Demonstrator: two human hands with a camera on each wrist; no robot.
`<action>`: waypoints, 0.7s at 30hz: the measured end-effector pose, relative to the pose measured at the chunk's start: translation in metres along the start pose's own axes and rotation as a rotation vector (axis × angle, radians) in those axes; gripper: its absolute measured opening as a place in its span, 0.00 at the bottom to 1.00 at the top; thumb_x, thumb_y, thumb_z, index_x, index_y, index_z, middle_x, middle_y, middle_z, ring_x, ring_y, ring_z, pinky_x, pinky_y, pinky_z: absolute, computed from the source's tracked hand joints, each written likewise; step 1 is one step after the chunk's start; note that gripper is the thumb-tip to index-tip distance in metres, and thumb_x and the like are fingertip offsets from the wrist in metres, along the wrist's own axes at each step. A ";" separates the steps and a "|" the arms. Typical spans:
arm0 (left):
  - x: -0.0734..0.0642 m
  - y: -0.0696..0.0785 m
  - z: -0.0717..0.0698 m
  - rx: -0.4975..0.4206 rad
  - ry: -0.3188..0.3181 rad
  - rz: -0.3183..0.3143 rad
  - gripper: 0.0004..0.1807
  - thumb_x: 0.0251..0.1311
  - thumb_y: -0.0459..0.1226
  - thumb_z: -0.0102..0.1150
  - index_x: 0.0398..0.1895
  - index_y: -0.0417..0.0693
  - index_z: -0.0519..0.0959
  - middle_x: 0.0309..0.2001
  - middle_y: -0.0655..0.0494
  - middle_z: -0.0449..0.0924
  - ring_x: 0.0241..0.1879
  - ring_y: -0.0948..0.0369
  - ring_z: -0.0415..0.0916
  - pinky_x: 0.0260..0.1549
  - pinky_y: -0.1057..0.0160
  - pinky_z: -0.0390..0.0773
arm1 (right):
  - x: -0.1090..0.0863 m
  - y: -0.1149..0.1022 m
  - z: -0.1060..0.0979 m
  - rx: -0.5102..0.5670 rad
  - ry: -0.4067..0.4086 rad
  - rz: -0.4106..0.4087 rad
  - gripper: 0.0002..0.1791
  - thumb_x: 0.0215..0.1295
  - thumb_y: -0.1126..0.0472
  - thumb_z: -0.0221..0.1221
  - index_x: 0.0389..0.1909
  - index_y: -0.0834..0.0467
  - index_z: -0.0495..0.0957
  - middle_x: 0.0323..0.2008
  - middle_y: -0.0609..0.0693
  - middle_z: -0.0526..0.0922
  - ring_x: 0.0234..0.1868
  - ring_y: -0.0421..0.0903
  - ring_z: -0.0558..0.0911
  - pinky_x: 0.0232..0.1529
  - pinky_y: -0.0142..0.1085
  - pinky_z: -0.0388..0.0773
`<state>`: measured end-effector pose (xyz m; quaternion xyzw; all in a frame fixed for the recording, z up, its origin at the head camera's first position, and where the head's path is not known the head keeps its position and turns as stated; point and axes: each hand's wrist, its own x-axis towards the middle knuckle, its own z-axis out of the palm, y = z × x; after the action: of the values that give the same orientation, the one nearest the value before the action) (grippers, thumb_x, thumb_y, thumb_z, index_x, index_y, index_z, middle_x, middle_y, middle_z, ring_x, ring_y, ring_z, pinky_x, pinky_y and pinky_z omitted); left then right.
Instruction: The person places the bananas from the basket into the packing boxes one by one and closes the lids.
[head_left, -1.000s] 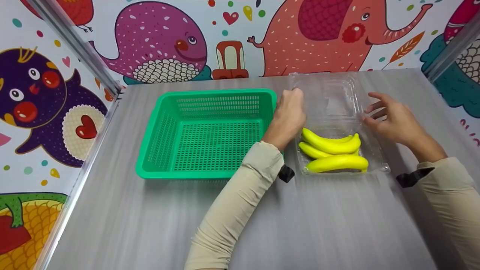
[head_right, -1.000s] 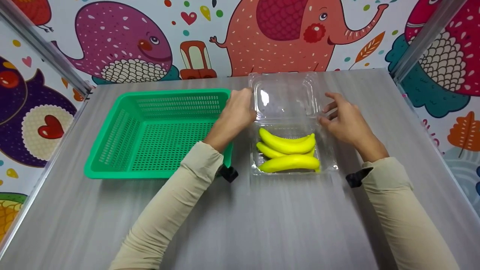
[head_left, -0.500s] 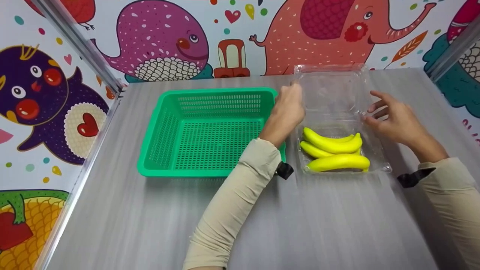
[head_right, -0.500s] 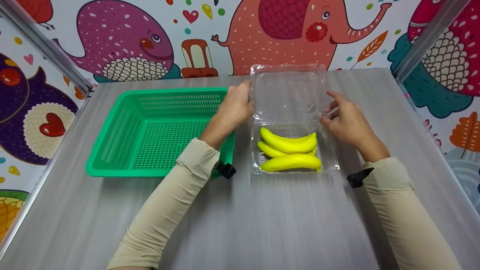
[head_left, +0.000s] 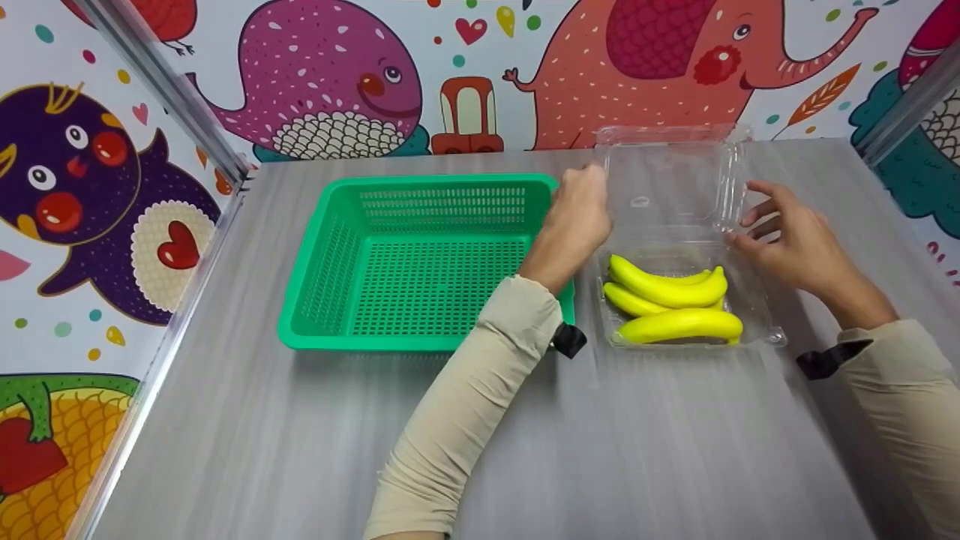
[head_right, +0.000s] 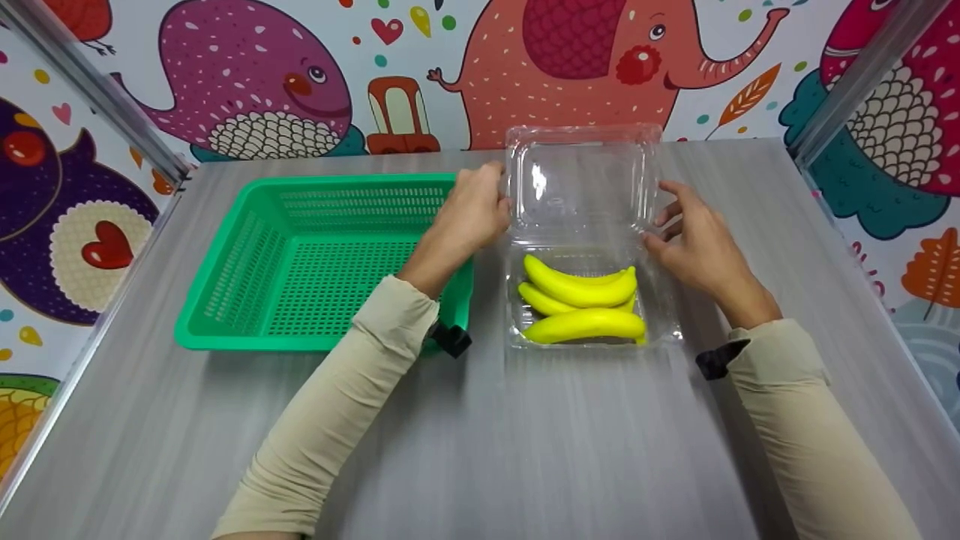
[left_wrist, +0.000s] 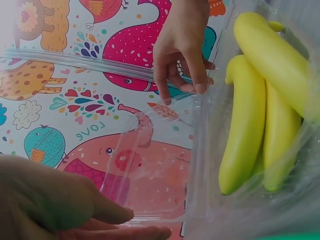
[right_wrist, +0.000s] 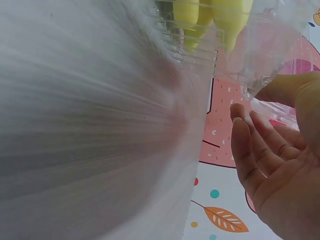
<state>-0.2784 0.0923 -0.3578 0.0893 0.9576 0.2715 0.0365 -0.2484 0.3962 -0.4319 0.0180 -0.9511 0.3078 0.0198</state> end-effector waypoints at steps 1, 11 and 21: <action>-0.001 0.000 0.000 -0.011 -0.005 -0.004 0.20 0.70 0.32 0.70 0.63 0.45 0.79 0.52 0.51 0.86 0.45 0.60 0.85 0.51 0.65 0.90 | 0.000 0.000 0.000 0.002 0.002 0.000 0.50 0.71 0.53 0.71 0.87 0.51 0.54 0.57 0.60 0.79 0.57 0.61 0.84 0.38 0.08 0.70; -0.004 -0.002 -0.006 -0.058 -0.022 0.001 0.29 0.71 0.33 0.68 0.74 0.44 0.73 0.54 0.51 0.85 0.45 0.60 0.84 0.49 0.67 0.90 | -0.003 0.000 0.003 0.016 0.024 0.010 0.39 0.72 0.55 0.70 0.78 0.54 0.62 0.57 0.59 0.79 0.53 0.54 0.82 0.36 0.11 0.73; -0.010 -0.004 -0.009 -0.061 0.009 0.033 0.22 0.77 0.38 0.64 0.69 0.44 0.76 0.50 0.52 0.85 0.41 0.61 0.85 0.45 0.69 0.90 | -0.005 0.001 -0.002 0.043 0.087 -0.010 0.29 0.78 0.51 0.63 0.72 0.58 0.70 0.60 0.60 0.81 0.44 0.30 0.78 0.39 0.10 0.73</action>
<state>-0.2705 0.0823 -0.3518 0.1027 0.9474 0.3016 0.0302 -0.2435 0.3988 -0.4310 0.0096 -0.9424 0.3284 0.0624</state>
